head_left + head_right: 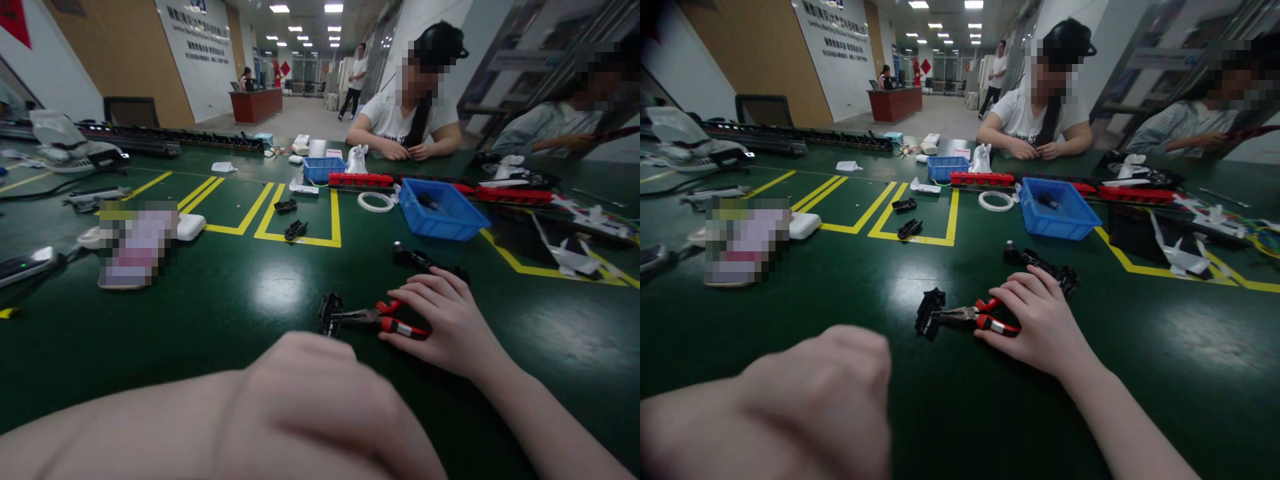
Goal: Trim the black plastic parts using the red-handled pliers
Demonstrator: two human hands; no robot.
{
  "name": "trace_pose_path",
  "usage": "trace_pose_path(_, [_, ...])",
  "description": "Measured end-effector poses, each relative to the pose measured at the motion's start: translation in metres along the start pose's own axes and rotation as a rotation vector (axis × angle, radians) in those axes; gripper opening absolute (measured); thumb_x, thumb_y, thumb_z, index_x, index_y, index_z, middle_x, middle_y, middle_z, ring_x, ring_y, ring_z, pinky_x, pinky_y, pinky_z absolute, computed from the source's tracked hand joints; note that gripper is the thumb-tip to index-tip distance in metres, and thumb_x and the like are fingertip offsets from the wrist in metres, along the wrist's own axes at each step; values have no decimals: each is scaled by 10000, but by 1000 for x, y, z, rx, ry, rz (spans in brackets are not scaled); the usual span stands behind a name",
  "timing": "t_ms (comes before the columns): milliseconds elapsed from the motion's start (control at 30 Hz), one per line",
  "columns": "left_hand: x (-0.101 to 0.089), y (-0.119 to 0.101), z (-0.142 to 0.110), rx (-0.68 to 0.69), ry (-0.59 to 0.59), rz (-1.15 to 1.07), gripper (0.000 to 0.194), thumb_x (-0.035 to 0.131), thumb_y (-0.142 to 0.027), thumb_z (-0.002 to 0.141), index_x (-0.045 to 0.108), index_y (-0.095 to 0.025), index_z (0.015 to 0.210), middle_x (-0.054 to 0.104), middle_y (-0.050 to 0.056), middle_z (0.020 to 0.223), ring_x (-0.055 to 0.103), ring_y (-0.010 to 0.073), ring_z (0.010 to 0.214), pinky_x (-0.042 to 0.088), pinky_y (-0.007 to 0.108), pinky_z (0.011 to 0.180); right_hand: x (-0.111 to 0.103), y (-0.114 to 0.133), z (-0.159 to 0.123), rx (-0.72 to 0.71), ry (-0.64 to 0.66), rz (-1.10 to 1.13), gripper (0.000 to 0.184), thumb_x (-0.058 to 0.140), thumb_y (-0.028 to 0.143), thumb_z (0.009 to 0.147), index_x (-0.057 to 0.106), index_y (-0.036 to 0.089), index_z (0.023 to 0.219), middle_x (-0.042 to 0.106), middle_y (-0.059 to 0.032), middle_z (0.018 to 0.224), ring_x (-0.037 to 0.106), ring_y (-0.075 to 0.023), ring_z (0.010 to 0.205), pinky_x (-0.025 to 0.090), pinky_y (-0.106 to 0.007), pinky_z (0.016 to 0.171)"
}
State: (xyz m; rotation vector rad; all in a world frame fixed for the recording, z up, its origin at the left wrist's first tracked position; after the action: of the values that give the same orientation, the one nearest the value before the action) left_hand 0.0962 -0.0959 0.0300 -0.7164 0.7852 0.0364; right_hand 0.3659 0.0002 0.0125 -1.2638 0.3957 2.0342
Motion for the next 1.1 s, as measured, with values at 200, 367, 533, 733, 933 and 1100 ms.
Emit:
trace_pose_path(200, [-37,74,55,78,98,115,261,493,-356,976,689,-198,1045,661,99,1099,628,210,1006,530,345,865,-2,1,0,-7,9,-2,473,679,549,778,654,171,1061,693,-104,988,603,-293,1015,364,-524,1037])
trace_pose_path(367, [-29,100,45,99,348,236,592,621,-482,885,482,-181,1377,523,133,1376,507,287,1224,431,425,1027,-2,0,0,-2,0,18,475,675,553,782,662,169,1061,696,-107,985,611,-288,999,364,-516,1039])
trace_pose_path(533, [-26,102,46,76,390,216,551,624,-455,889,497,-197,1358,526,129,1357,516,284,1201,441,417,1006,-1,0,0,0,6,34,461,660,554,794,667,171,1051,694,-105,973,611,-287,992,377,-526,1027])
trace_pose_path(733, [-24,103,46,53,403,235,527,622,-455,888,511,-208,1340,532,122,1333,526,281,1175,449,408,972,-1,0,0,10,7,37,471,682,551,777,670,161,1042,688,-104,967,613,-290,987,380,-536,1024])
trace_pose_path(933, [-25,103,45,22,409,242,517,618,-460,890,504,-248,1347,516,99,1342,526,283,1172,440,420,965,0,1,-2,43,34,35,462,677,551,785,658,173,1050,696,-89,968,626,-278,965,384,-532,1020])
trace_pose_path(1100, [-25,103,44,-18,401,174,515,645,-427,877,512,-229,1333,516,104,1329,522,278,1177,447,416,982,1,-1,-3,44,46,36,465,671,565,788,645,186,1056,699,-83,974,636,-270,954,384,-522,1019])
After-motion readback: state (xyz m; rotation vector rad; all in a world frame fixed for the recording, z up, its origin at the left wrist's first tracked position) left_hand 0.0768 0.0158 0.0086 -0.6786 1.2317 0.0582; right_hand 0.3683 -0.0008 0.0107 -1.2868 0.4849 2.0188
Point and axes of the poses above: each hand's wrist, its own z-axis towards the middle knuckle, its own x-axis out of the palm, y = z × x, the point moved 1 cm from there along z, towards the middle knuckle
